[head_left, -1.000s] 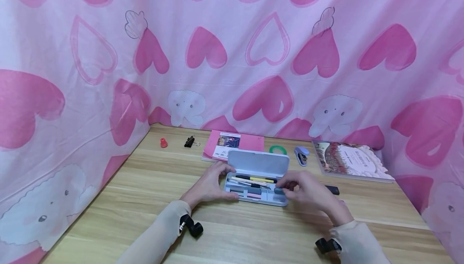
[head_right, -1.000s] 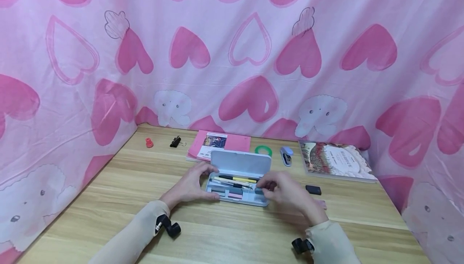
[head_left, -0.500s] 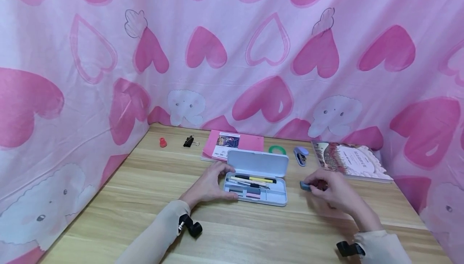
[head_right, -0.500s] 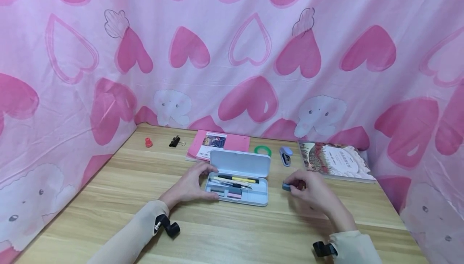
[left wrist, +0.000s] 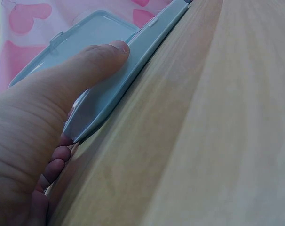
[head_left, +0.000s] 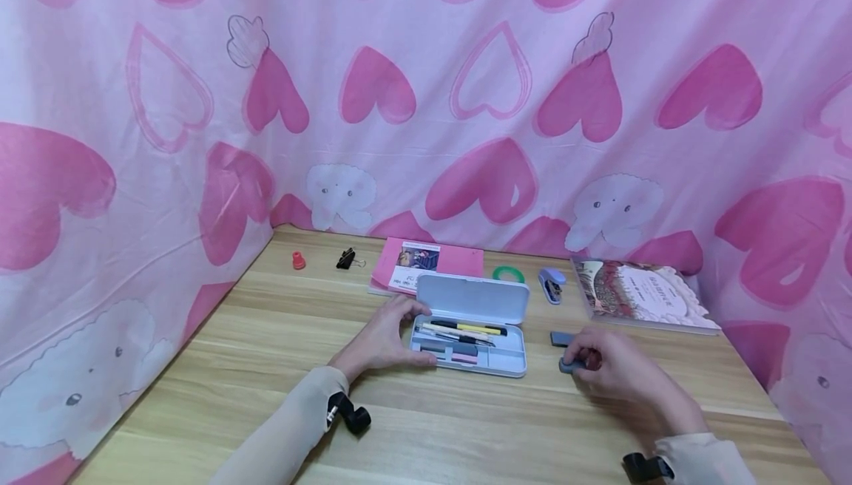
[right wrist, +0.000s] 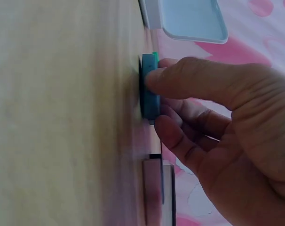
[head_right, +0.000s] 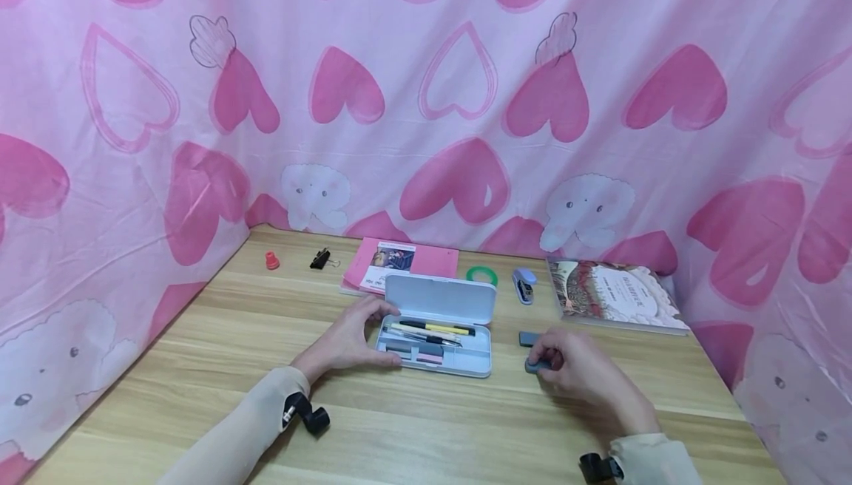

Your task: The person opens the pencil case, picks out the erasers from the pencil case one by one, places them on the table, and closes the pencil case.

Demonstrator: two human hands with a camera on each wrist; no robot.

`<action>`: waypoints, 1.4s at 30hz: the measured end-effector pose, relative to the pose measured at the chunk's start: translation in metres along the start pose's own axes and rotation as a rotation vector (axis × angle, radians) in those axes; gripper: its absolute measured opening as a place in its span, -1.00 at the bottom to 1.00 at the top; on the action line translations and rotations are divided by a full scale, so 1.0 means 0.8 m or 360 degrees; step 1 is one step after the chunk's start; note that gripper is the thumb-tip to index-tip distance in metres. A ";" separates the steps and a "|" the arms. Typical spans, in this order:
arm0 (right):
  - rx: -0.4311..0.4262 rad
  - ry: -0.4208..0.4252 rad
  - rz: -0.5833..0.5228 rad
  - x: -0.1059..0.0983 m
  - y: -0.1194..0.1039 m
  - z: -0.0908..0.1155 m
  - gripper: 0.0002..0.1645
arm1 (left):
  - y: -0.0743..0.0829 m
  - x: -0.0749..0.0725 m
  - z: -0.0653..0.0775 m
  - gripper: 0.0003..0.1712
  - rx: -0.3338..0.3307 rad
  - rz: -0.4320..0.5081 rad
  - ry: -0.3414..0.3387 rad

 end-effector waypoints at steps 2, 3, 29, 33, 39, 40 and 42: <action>0.0009 -0.0033 0.0001 0.000 0.000 0.001 -0.66 | 0.000 0.000 -0.001 0.07 0.0001 -0.0008 0.0007; 0.0022 -0.0045 0.0000 0.000 0.000 0.001 -0.66 | 0.000 -0.001 -0.001 0.07 0.0005 -0.0008 0.0010; -0.0301 -0.0090 -0.0163 0.057 -0.107 -0.108 -0.70 | 0.000 0.001 0.000 0.06 -0.0006 0.0007 0.0019; -0.0326 -0.0210 -0.0147 0.081 -0.112 -0.123 -0.73 | -0.001 0.002 0.000 0.07 0.0001 0.0004 0.0021; -0.0264 -0.0311 -0.0018 0.103 -0.108 -0.131 -0.77 | -0.002 0.002 -0.001 0.06 0.0011 0.0002 0.0021; -0.0265 -0.0314 -0.0004 0.105 -0.108 -0.132 -0.78 | -0.002 0.002 -0.001 0.06 0.0010 0.0000 0.0023; -0.0266 -0.0311 -0.0001 0.107 -0.110 -0.131 -0.78 | -0.002 0.002 0.000 0.06 0.0006 -0.0002 0.0021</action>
Point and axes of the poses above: each hand's wrist, its own z-axis away from the middle knuckle, its own x-axis out of the palm, y = z × x, the point moved 1 cm from there along -z, towards the middle knuckle, and after that the axes turned 13 degrees about -z, right-handed, at the moved point
